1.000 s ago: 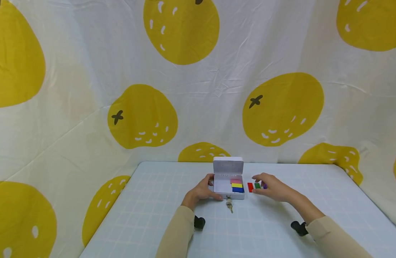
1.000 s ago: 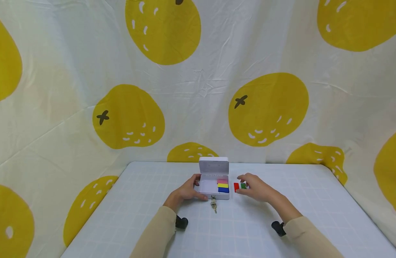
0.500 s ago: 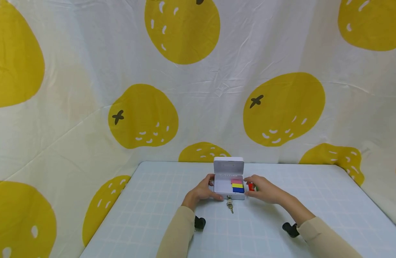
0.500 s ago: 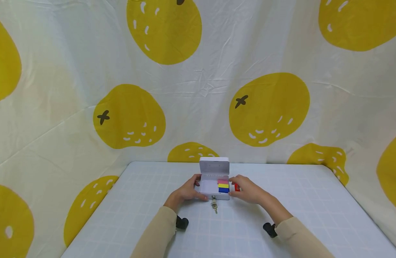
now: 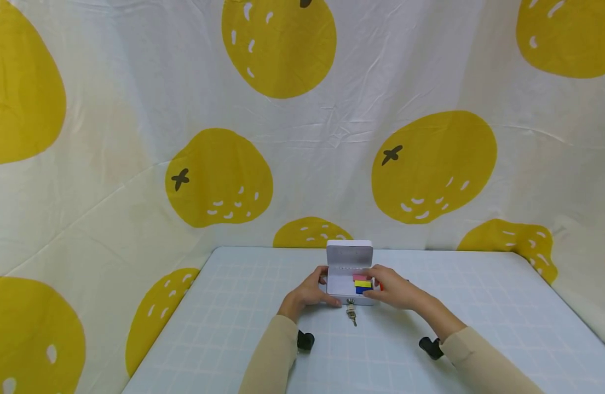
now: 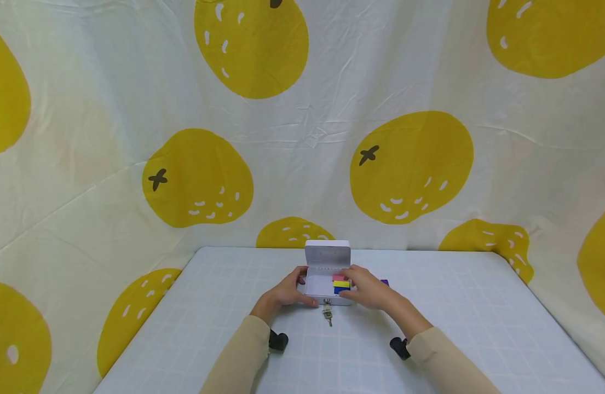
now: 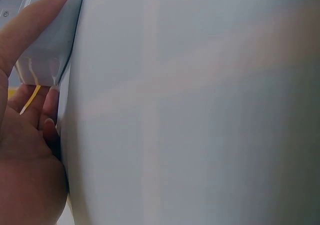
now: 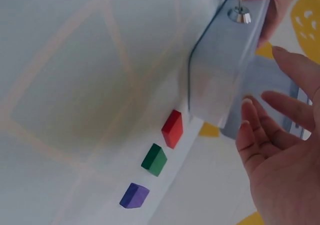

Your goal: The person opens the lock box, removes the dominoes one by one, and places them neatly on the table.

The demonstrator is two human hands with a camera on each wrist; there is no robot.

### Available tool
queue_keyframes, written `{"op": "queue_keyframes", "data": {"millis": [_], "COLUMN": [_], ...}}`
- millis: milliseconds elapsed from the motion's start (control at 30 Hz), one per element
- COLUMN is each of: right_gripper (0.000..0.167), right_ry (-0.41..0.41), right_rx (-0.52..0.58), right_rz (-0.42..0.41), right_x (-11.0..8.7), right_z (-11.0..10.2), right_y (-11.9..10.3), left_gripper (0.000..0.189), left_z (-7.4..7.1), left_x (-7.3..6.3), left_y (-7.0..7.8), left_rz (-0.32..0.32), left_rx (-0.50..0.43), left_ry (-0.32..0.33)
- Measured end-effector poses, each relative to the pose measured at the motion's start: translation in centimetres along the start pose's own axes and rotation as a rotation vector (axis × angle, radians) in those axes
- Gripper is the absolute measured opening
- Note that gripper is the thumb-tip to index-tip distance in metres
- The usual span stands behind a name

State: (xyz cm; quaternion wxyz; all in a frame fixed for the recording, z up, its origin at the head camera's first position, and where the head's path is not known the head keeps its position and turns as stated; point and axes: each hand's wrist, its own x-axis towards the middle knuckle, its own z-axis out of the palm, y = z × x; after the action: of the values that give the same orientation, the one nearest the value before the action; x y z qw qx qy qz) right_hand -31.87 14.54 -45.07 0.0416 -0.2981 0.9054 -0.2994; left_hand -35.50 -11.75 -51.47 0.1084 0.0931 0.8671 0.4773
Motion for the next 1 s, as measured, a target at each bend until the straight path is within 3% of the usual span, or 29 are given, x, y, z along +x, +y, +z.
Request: {"op": "queue_keyframes", "data": {"millis": [533, 733, 1000], "right_gripper": [0.027, 0.020, 0.013], "right_ry": [-0.008, -0.004, -0.009], "right_rx": [-0.076, -0.135, -0.185], "right_rz": [0.066, 0.088, 0.089], "right_x": [3.0, 3.6, 4.3], "right_z": [1.6, 2.1, 2.3], "right_y": [-0.2, -0.2, 0.0], "left_gripper": [0.094, 0.093, 0.093], "left_z": [-0.1, -0.2, -0.4], "left_x": [-0.1, -0.5, -0.4], "left_y": [-0.1, 0.2, 0.1], "left_rz": [0.007, 0.033, 0.023], "left_rx": [-0.017, -0.027, -0.022], "left_ry": [-0.004, -0.006, -0.010]}}
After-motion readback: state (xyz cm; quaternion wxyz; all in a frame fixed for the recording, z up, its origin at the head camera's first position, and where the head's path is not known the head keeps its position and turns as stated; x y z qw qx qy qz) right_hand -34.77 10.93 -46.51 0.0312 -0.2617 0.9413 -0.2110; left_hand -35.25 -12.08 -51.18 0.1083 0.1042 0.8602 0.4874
